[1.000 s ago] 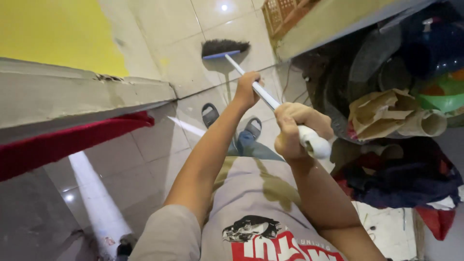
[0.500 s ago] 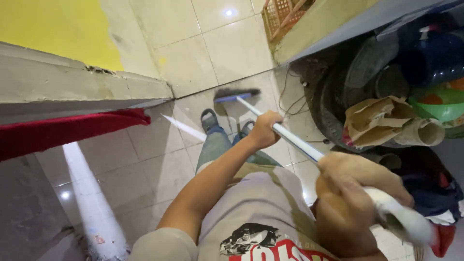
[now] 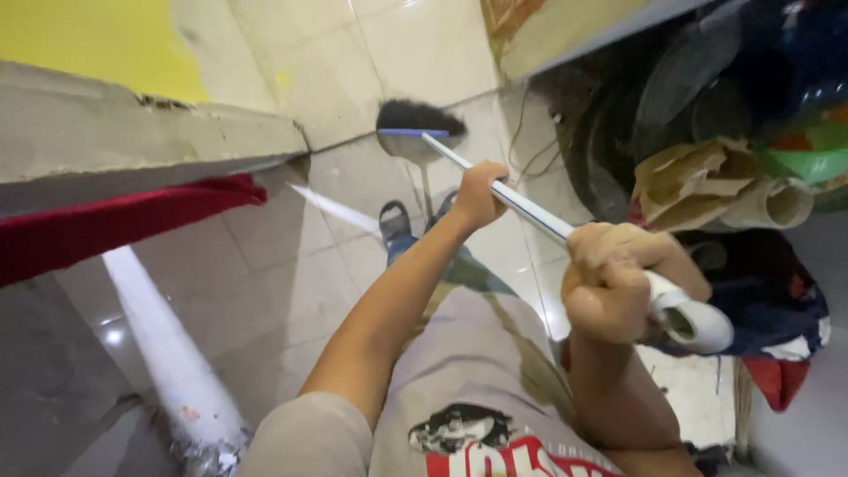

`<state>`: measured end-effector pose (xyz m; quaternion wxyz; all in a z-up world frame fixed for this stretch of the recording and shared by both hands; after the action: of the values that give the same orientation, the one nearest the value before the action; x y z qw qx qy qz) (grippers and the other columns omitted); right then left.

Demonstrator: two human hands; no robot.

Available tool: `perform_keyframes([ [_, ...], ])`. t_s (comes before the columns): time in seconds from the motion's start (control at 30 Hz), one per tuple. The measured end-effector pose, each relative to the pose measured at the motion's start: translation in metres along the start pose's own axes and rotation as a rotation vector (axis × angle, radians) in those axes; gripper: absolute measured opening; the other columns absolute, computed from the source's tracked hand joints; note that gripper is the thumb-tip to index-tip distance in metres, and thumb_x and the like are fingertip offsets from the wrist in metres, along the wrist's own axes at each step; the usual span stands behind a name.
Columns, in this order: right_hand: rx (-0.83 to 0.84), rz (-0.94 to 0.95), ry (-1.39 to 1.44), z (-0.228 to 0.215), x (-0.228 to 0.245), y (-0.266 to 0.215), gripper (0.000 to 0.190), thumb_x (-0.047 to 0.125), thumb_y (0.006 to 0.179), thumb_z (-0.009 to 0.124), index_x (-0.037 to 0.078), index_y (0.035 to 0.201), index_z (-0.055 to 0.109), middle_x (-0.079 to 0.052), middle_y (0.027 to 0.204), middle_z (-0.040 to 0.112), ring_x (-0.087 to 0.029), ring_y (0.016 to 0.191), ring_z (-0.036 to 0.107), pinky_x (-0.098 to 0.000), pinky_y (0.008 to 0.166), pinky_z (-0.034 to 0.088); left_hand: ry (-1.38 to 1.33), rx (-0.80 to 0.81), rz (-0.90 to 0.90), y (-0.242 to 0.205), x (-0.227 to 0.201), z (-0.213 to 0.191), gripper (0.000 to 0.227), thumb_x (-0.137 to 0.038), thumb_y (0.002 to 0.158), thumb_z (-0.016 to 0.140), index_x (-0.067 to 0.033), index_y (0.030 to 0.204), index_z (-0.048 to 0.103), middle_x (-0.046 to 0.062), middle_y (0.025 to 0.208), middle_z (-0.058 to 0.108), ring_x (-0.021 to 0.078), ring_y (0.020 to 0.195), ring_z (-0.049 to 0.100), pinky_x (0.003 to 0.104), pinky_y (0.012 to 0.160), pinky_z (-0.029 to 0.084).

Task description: The person sweeps the floor with a broom, moving debris into a corner and under a shoe rack.

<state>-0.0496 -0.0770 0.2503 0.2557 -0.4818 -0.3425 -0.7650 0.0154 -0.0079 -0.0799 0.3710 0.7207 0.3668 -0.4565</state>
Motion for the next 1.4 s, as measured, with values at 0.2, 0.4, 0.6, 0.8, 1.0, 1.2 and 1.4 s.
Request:
perform_keyframes([
  [0.2,-0.031,0.081,-0.286,-0.002,0.033,-0.033,0.011,-0.007,0.087,0.050,-0.001,0.092,0.042,-0.010,0.075,0.048,-0.017,0.058,0.045,-0.0347,0.061,0.046,-0.091,0.105,0.012,-0.035,-0.045,-0.013,0.018,-0.016,0.074,0.074,-0.0079,0.073,0.057,0.017,0.074,0.061,0.0407,0.074,0.062,0.047,0.066,0.049],
  [0.4,-0.007,0.005,-0.278,0.018,0.073,-0.047,0.012,0.001,0.092,0.057,0.001,0.091,0.045,-0.011,0.074,0.055,-0.017,0.057,0.052,-0.0321,0.057,0.049,-0.165,0.054,0.078,-0.019,-0.073,-0.038,0.026,-0.020,0.079,0.074,-0.0073,0.070,0.053,0.016,0.069,0.057,0.0381,0.069,0.060,0.046,0.064,0.048],
  [0.6,-0.074,0.006,-0.252,0.021,0.010,-0.026,0.012,-0.006,0.083,0.048,0.004,0.079,0.042,-0.008,0.067,0.048,-0.013,0.048,0.043,-0.0307,0.050,0.046,-0.007,0.014,0.086,-0.015,-0.027,-0.040,0.028,-0.021,0.077,0.073,-0.0065,0.067,0.052,0.018,0.069,0.057,0.0412,0.071,0.058,0.048,0.064,0.046],
  [0.8,0.015,0.159,-0.279,0.022,0.048,-0.064,0.008,-0.004,0.092,0.051,-0.003,0.086,0.046,-0.015,0.072,0.054,-0.020,0.057,0.049,-0.0355,0.064,0.050,0.011,0.077,0.018,-0.048,-0.038,-0.036,0.030,-0.019,0.076,0.073,-0.0078,0.062,0.050,0.017,0.065,0.056,0.0405,0.068,0.058,0.048,0.062,0.046],
  [1.0,0.160,-0.044,-0.158,0.024,0.078,-0.060,0.009,0.008,0.077,0.056,0.000,0.080,0.053,-0.011,0.064,0.057,-0.019,0.050,0.053,-0.0403,0.059,0.056,-0.157,0.035,0.154,-0.053,-0.079,-0.053,0.022,-0.016,0.076,0.071,-0.0068,0.069,0.052,0.015,0.068,0.055,0.0394,0.069,0.057,0.047,0.064,0.046],
  [1.2,0.092,0.004,-0.166,0.045,0.023,-0.071,0.011,0.004,0.084,0.058,-0.001,0.079,0.049,-0.015,0.065,0.054,-0.025,0.052,0.053,-0.0366,0.056,0.050,0.032,-0.078,0.036,-0.049,-0.029,-0.058,0.023,-0.015,0.076,0.071,-0.0076,0.067,0.051,0.016,0.067,0.055,0.0386,0.067,0.057,0.047,0.063,0.046],
  [1.4,0.010,0.215,-0.302,0.054,0.062,-0.082,0.012,0.005,0.084,0.055,-0.004,0.078,0.050,-0.015,0.068,0.055,-0.021,0.052,0.049,-0.0371,0.055,0.047,-0.072,0.048,0.072,-0.080,-0.051,-0.055,0.026,-0.019,0.077,0.074,-0.0082,0.066,0.053,0.016,0.067,0.057,0.0387,0.066,0.058,0.047,0.061,0.046],
])
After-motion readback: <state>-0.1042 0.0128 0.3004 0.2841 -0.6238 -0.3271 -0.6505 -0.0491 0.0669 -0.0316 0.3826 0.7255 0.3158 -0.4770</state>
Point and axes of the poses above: each hand's wrist, its own y-axis towards the middle knuckle, its own z-axis out of the palm, x = y × z, the point moved 5 cm from there along y, towards the middle knuckle
